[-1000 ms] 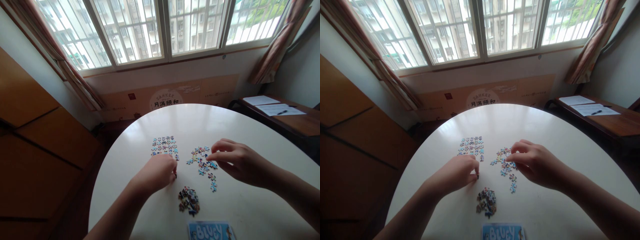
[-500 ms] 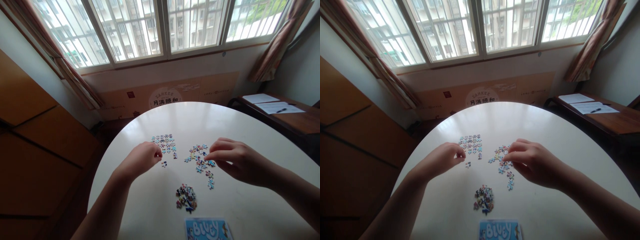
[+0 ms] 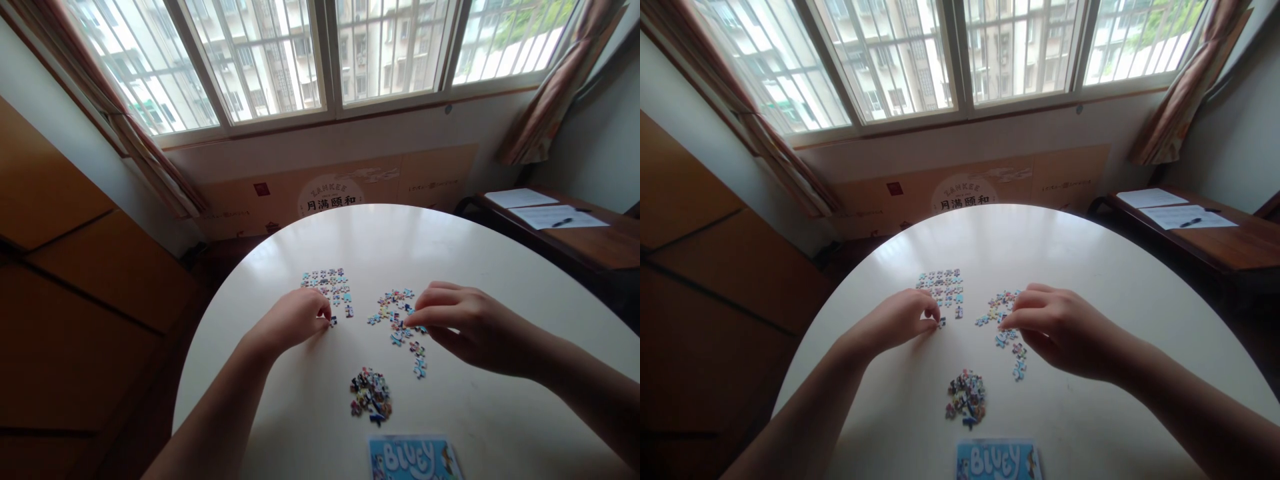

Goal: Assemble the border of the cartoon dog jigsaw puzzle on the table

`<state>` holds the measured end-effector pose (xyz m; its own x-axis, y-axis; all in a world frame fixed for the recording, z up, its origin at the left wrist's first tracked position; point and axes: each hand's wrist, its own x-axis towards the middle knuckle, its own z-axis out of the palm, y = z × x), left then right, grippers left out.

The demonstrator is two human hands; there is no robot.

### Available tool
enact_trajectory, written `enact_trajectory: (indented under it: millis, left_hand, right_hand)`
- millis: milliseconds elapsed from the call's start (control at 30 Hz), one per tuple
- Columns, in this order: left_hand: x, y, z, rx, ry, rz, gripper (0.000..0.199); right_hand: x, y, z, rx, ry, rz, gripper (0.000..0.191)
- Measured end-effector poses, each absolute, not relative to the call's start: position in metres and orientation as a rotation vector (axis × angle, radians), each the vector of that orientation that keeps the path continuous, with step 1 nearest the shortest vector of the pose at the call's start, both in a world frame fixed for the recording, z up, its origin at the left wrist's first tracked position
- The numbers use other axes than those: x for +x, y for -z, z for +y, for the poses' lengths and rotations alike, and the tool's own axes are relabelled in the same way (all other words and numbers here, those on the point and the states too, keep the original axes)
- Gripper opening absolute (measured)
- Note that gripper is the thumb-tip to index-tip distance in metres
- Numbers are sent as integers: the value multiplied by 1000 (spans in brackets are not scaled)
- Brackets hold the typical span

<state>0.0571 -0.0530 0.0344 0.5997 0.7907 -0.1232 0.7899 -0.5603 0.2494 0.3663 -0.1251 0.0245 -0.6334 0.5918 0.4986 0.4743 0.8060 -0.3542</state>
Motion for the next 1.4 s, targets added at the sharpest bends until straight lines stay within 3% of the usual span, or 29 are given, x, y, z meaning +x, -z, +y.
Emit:
enact_trajectory:
  millis: [900, 1133, 1400]
  left_hand:
    - [62, -20, -44, 2613, -149, 1231, 14]
    - [64, -33, -50, 2630, -208, 1154, 14]
    - [74, -42, -64, 2624, -80, 973, 9]
  right_hand:
    - [341, 2, -133, -772, -326, -2560, 30]
    - [323, 8, -142, -743, -289, -2600, 21]
    - [320, 11, -144, -747, -174, -2681, 29]
